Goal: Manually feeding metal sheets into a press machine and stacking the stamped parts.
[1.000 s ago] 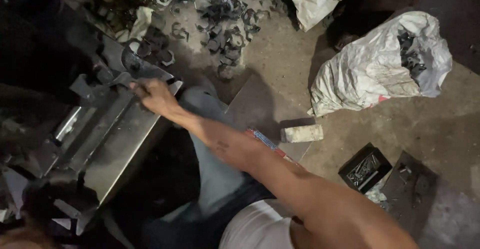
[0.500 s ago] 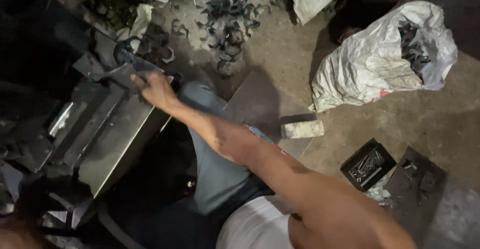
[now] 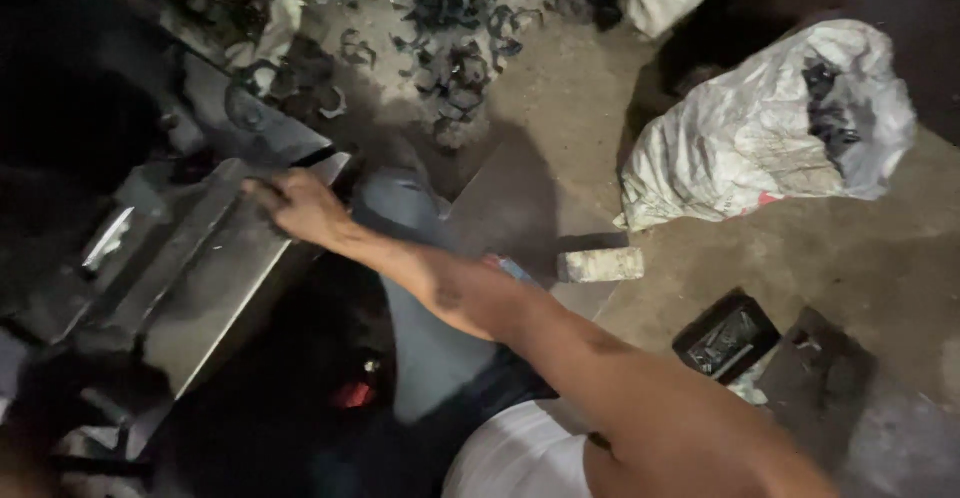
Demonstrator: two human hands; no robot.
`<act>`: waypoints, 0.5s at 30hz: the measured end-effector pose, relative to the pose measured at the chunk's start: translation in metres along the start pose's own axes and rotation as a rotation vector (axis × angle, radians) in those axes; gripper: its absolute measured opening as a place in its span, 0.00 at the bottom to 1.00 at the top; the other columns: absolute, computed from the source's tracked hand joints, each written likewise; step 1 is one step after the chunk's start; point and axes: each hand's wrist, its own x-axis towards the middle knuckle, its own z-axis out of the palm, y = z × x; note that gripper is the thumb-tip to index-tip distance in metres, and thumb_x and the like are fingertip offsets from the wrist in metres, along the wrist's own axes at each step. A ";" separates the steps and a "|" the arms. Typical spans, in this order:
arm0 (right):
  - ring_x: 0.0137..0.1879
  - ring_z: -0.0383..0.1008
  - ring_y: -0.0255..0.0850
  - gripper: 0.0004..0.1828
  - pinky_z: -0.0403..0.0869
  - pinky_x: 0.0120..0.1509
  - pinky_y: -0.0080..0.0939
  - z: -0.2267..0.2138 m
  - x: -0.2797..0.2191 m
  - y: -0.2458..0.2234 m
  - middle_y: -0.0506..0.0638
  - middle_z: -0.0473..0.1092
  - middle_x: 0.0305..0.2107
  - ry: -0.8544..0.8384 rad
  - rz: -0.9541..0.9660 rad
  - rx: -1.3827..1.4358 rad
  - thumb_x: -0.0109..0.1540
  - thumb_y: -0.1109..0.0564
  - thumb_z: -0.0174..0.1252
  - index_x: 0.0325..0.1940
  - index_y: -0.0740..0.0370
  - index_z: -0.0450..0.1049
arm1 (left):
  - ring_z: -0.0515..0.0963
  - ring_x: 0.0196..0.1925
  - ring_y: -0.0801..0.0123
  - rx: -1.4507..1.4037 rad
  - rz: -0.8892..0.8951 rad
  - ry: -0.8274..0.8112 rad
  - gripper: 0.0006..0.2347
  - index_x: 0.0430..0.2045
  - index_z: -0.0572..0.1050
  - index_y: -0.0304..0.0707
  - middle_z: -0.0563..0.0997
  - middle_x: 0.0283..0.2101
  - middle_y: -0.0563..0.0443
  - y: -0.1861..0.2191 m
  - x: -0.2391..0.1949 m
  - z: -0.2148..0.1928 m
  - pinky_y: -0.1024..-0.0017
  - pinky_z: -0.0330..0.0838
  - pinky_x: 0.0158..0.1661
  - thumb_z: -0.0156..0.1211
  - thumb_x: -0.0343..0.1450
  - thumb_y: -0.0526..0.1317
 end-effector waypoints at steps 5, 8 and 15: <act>0.29 0.75 0.53 0.19 0.72 0.36 0.50 -0.016 -0.012 -0.027 0.63 0.73 0.24 -0.073 0.073 -0.195 0.68 0.44 0.56 0.46 0.62 0.81 | 0.74 0.44 0.55 0.192 -0.025 0.019 0.27 0.45 0.71 0.21 0.74 0.45 0.39 -0.064 -0.035 0.026 0.65 0.69 0.43 0.47 0.80 0.57; 0.28 0.75 0.51 0.15 0.72 0.34 0.50 -0.037 -0.018 -0.041 0.63 0.72 0.24 -0.083 -0.062 -0.301 0.67 0.50 0.57 0.51 0.61 0.80 | 0.75 0.47 0.54 0.215 -0.087 0.136 0.30 0.48 0.71 0.19 0.75 0.45 0.38 -0.052 -0.050 0.036 0.64 0.71 0.47 0.49 0.77 0.61; 0.55 0.80 0.50 0.16 0.77 0.50 0.50 -0.076 -0.069 -0.070 0.56 0.73 0.56 -0.428 -0.982 -0.936 0.67 0.55 0.61 0.56 0.65 0.79 | 0.76 0.44 0.42 -0.263 -0.410 -0.109 0.26 0.41 0.72 0.26 0.76 0.40 0.36 -0.006 -0.050 -0.050 0.52 0.72 0.44 0.67 0.69 0.57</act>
